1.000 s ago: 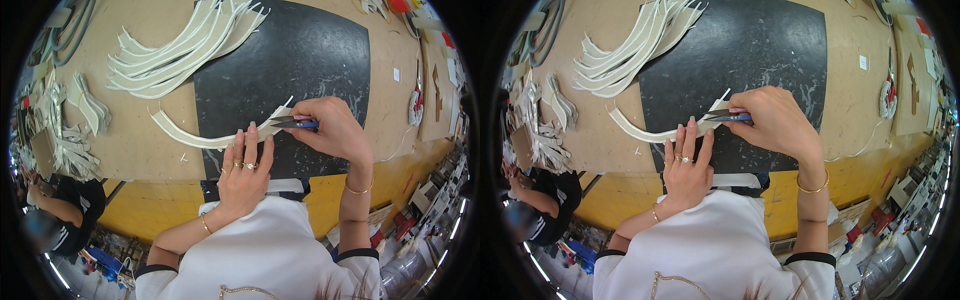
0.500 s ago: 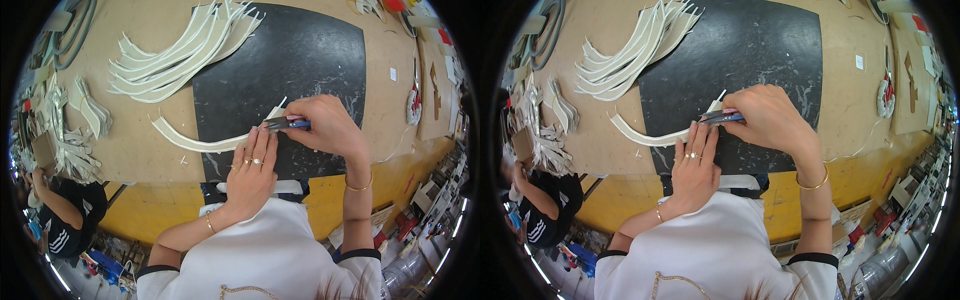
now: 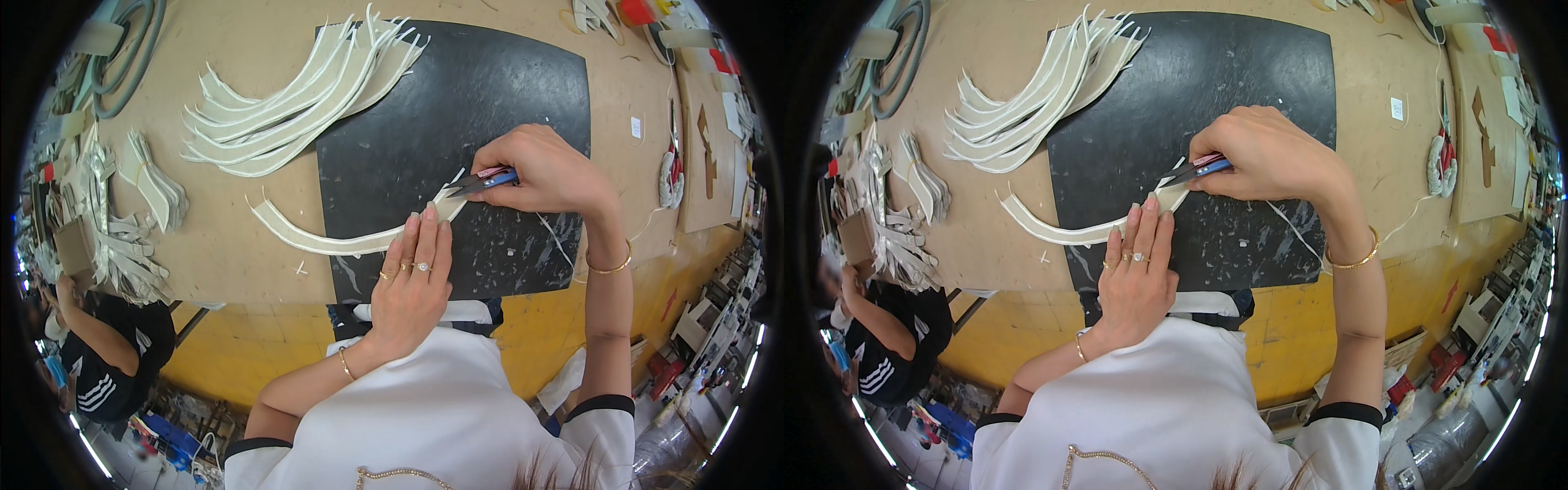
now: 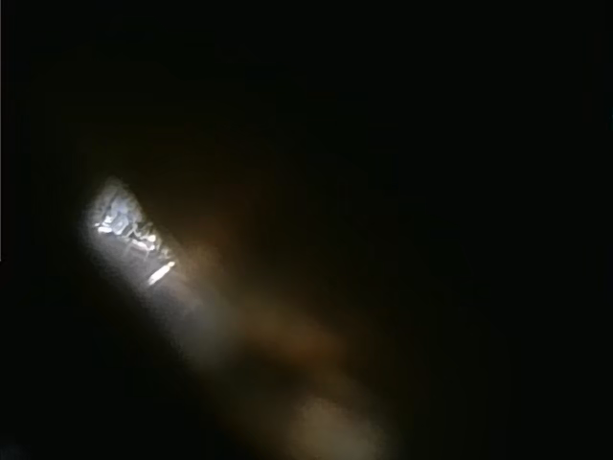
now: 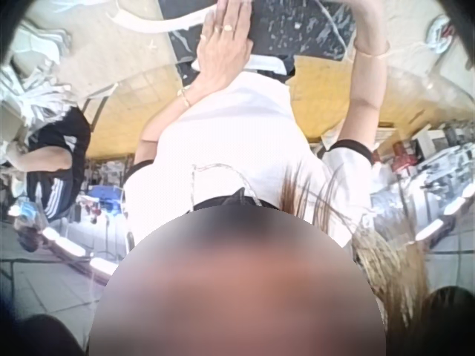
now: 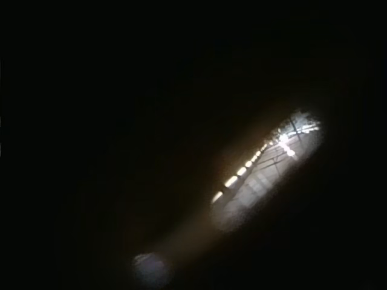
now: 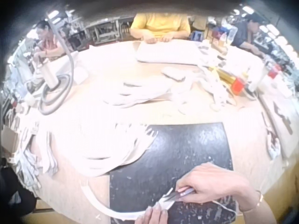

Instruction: The person trims curved white fabric pieces on a black cutting mat using a small blade. They repeatedly pick up pieces, align them, and trim edges, placing finished pieces aside on the table.

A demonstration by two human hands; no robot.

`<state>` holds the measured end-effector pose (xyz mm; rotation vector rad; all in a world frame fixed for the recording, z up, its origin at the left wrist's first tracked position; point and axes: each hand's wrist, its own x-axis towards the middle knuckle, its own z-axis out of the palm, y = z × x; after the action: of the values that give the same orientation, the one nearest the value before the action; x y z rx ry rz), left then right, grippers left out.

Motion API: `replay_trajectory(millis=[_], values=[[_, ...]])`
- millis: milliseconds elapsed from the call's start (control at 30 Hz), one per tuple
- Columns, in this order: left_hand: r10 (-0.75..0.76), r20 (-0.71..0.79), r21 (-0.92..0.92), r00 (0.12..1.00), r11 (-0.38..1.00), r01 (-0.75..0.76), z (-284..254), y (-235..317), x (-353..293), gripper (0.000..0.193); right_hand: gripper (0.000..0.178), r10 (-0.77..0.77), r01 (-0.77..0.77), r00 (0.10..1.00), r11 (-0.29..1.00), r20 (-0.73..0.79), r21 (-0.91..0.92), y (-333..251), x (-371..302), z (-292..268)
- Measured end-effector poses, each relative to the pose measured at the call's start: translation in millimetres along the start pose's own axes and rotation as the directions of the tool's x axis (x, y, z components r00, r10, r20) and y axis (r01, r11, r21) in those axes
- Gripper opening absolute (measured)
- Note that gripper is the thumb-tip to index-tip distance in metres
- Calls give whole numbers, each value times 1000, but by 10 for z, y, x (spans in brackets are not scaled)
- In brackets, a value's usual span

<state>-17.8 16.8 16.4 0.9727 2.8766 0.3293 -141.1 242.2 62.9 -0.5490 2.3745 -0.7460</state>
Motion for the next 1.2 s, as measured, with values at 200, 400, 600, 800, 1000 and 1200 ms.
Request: replay_trajectory(millis=[200,400,600,800,1000,1200], values=[[4,18,1,1000,1000,-4,-21,-4,4,65,24,-36,36,999,999,-37,6,26,20,35],[-8,52,-55,999,998,11,-62,-2,9,67,23,-1,1,1000,1000,-6,-10,16,28,34],[57,-50,-102,997,993,-61,-60,76,76,65,23,12,-11,1000,1000,11,-23,-10,29,5],[33,115,-185,993,983,-11,-25,163,168,57,21,6,-5,1000,998,19,-55,-19,18,-13],[47,75,-147,996,988,-36,-44,161,196,55,22,-44,50,997,995,68,-88,26,72,-149],[79,22,-16,997,997,-78,-53,164,246,49,25,-37,45,996,993,75,-108,107,146,-294]])
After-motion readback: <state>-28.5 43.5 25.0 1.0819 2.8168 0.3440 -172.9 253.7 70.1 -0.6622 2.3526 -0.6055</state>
